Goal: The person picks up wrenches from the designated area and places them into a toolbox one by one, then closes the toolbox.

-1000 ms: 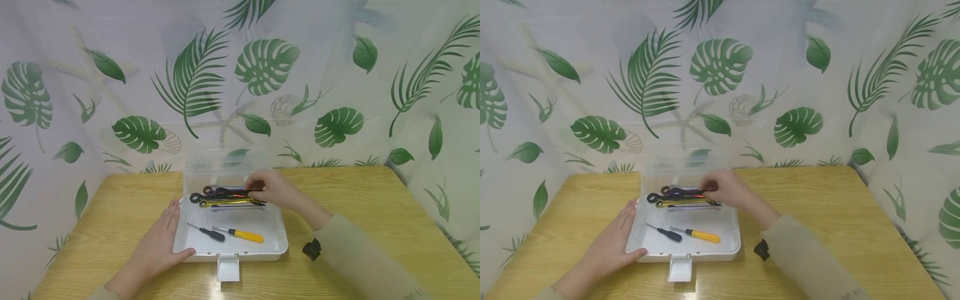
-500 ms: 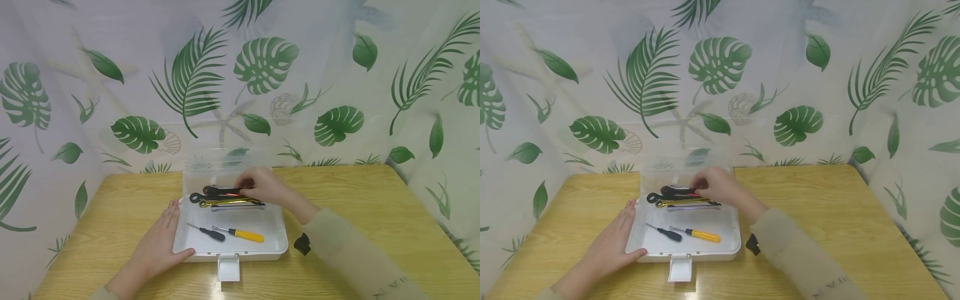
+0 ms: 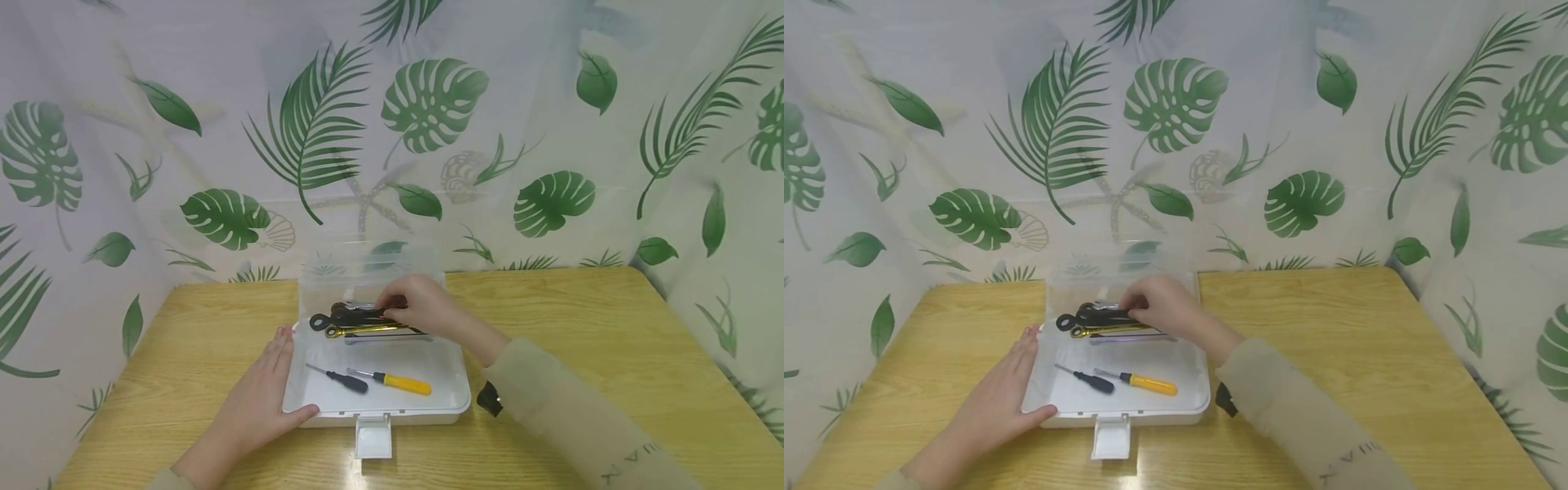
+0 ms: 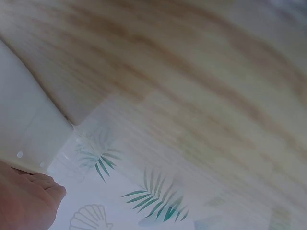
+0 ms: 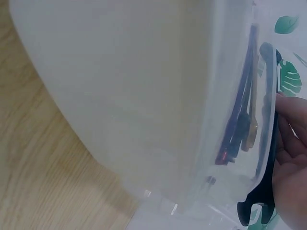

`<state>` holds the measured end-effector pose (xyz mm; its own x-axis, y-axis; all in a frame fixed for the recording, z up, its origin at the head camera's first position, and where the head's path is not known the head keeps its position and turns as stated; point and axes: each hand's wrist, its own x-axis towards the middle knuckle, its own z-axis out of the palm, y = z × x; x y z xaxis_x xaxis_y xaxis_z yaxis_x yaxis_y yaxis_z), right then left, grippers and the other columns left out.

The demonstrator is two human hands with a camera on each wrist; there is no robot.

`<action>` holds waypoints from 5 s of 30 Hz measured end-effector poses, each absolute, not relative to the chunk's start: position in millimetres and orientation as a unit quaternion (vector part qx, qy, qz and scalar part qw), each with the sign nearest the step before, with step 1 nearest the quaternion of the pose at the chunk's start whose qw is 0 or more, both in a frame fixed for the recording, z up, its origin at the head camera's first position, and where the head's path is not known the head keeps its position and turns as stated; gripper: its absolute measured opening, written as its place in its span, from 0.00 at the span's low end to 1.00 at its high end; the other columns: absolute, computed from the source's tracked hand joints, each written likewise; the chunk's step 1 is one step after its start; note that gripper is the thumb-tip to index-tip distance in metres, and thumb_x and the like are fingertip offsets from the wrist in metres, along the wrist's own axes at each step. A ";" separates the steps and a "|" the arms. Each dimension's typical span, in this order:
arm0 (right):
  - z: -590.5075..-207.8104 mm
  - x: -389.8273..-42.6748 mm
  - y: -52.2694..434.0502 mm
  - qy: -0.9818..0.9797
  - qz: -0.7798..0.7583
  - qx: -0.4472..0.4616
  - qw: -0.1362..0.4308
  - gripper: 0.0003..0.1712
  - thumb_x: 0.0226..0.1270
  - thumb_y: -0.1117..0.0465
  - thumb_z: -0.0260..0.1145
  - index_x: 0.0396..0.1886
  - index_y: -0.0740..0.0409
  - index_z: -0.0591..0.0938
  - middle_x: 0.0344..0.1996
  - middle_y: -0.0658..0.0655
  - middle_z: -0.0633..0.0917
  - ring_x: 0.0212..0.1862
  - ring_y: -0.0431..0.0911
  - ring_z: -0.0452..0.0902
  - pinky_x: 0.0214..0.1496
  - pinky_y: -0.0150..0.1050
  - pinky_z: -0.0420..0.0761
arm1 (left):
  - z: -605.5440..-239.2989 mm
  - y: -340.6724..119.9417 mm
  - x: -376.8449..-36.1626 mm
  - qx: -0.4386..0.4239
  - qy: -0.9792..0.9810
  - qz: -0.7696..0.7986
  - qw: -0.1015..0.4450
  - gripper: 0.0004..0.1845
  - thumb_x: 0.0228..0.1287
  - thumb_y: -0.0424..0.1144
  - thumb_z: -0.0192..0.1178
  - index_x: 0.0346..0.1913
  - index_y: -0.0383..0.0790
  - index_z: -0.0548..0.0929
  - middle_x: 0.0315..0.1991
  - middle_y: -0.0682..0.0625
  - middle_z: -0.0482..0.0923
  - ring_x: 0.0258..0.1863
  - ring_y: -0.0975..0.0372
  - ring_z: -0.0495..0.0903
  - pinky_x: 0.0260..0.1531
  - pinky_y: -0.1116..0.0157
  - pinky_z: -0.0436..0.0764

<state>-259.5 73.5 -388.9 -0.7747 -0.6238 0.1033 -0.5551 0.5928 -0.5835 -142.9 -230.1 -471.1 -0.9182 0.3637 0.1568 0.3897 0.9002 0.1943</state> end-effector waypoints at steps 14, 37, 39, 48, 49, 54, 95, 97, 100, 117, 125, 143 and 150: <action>-395.3 -262.0 60.2 0.882 -0.329 -0.333 0.050 0.08 0.69 0.70 0.73 0.45 0.60 0.93 0.45 0.57 0.94 0.47 0.48 0.88 0.54 0.37 0.90 | -472.3 -230.7 -144.5 -0.189 -0.974 -0.114 0.045 0.64 0.62 0.72 0.64 0.82 0.22 0.54 0.86 0.32 0.48 0.85 0.41 0.53 0.83 0.45 0.62; -407.2 -259.2 68.0 0.897 -0.307 -0.318 0.017 0.11 0.71 0.70 0.70 0.50 0.59 0.91 0.49 0.56 0.93 0.53 0.49 0.89 0.61 0.42 0.90 | -471.3 -230.6 -144.2 -0.191 -0.975 -0.105 0.047 0.64 0.62 0.71 0.65 0.81 0.22 0.55 0.85 0.31 0.51 0.84 0.40 0.56 0.82 0.45 0.65; -407.6 -259.4 71.0 0.894 -0.314 -0.320 0.014 0.11 0.71 0.71 0.70 0.50 0.59 0.91 0.49 0.57 0.93 0.52 0.49 0.89 0.59 0.41 0.90 | -470.7 -230.4 -143.8 -0.190 -0.975 -0.106 0.047 0.63 0.62 0.71 0.66 0.81 0.22 0.55 0.85 0.31 0.51 0.84 0.40 0.56 0.82 0.45 0.65; -401.2 -255.8 85.6 0.889 -0.334 -0.312 0.016 0.11 0.71 0.71 0.71 0.49 0.61 0.91 0.48 0.58 0.92 0.49 0.49 0.88 0.55 0.40 0.91 | -471.3 -232.6 -144.6 -0.203 -0.971 -0.105 0.063 0.63 0.62 0.71 0.65 0.80 0.21 0.57 0.83 0.29 0.54 0.83 0.39 0.58 0.81 0.44 0.66; -400.6 -256.0 87.2 0.889 -0.336 -0.312 0.016 0.11 0.71 0.71 0.71 0.49 0.61 0.91 0.48 0.58 0.92 0.48 0.49 0.88 0.55 0.41 0.91 | -471.5 -233.0 -144.7 -0.206 -0.971 -0.105 0.067 0.63 0.62 0.70 0.65 0.80 0.20 0.57 0.83 0.28 0.55 0.83 0.38 0.58 0.80 0.44 0.66; -397.9 -257.7 95.6 0.884 -0.340 -0.321 0.002 0.10 0.70 0.73 0.70 0.49 0.64 0.90 0.46 0.60 0.92 0.47 0.50 0.89 0.53 0.40 0.92 | -470.8 -232.7 -144.4 -0.203 -0.972 -0.103 0.064 0.63 0.62 0.71 0.65 0.80 0.21 0.57 0.83 0.29 0.55 0.83 0.39 0.58 0.81 0.44 0.66; -396.5 -274.9 163.0 0.883 -0.434 -0.170 -0.057 0.17 0.77 0.67 0.67 0.59 0.72 0.83 0.55 0.71 0.88 0.56 0.64 0.87 0.63 0.56 0.87 | -465.2 -250.1 -205.0 -0.102 -0.944 -0.309 0.048 0.34 0.86 0.49 0.45 0.81 0.29 0.60 0.80 0.30 0.63 0.80 0.34 0.63 0.80 0.36 0.63; -399.0 -275.9 164.6 0.883 -0.440 -0.153 -0.051 0.18 0.78 0.65 0.66 0.61 0.71 0.83 0.56 0.71 0.87 0.58 0.64 0.86 0.64 0.56 0.87 | -464.9 -251.0 -209.4 -0.093 -0.940 -0.325 0.039 0.34 0.87 0.50 0.42 0.82 0.29 0.59 0.80 0.30 0.62 0.80 0.35 0.62 0.81 0.36 0.62; -404.3 -278.2 166.9 0.884 -0.448 -0.128 -0.039 0.21 0.81 0.60 0.64 0.64 0.70 0.81 0.59 0.71 0.86 0.61 0.64 0.84 0.67 0.57 0.85 | -464.5 -251.0 -216.0 -0.078 -0.934 -0.348 0.026 0.35 0.88 0.52 0.39 0.82 0.29 0.59 0.81 0.30 0.61 0.81 0.35 0.60 0.82 0.37 0.59; -440.6 -287.3 156.1 0.807 -0.575 -0.015 0.135 0.45 0.88 0.42 0.38 0.77 0.82 0.60 0.73 0.80 0.69 0.75 0.70 0.70 0.81 0.58 0.72 | -465.2 -225.6 -246.4 -0.010 -0.873 -0.488 -0.025 0.37 0.89 0.53 0.24 0.76 0.25 0.68 0.74 0.28 0.71 0.74 0.36 0.72 0.81 0.42 0.65; -440.4 -285.6 143.7 0.777 -0.595 0.028 0.201 0.54 0.85 0.32 0.34 0.81 0.80 0.52 0.80 0.80 0.59 0.81 0.69 0.60 0.86 0.56 0.64 | -459.0 -215.2 -256.0 0.038 -0.829 -0.553 -0.073 0.49 0.83 0.66 0.17 0.80 0.28 0.63 0.79 0.30 0.65 0.79 0.38 0.67 0.83 0.45 0.64; -439.1 -287.6 132.5 0.741 -0.633 0.017 0.223 0.55 0.84 0.32 0.35 0.84 0.75 0.40 0.84 0.76 0.46 0.87 0.68 0.43 0.90 0.55 0.48 | -442.3 -207.1 -268.3 0.111 -0.787 -0.592 -0.131 0.48 0.80 0.71 0.31 0.85 0.35 0.54 0.83 0.31 0.55 0.82 0.39 0.61 0.85 0.46 0.59; -439.9 -287.9 130.6 0.726 -0.654 0.009 0.211 0.51 0.85 0.35 0.38 0.87 0.67 0.38 0.85 0.74 0.45 0.87 0.66 0.42 0.91 0.55 0.48 | -440.7 -211.7 -271.4 0.101 -0.793 -0.582 -0.148 0.48 0.81 0.69 0.33 0.86 0.33 0.50 0.83 0.29 0.54 0.83 0.38 0.59 0.85 0.48 0.59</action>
<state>-287.9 130.6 -439.9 -0.9104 -0.2630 -0.3193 0.2901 0.1445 -0.9460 -271.4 -211.7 -440.7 -0.9357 0.0132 -0.3525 -0.3322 0.3024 0.8934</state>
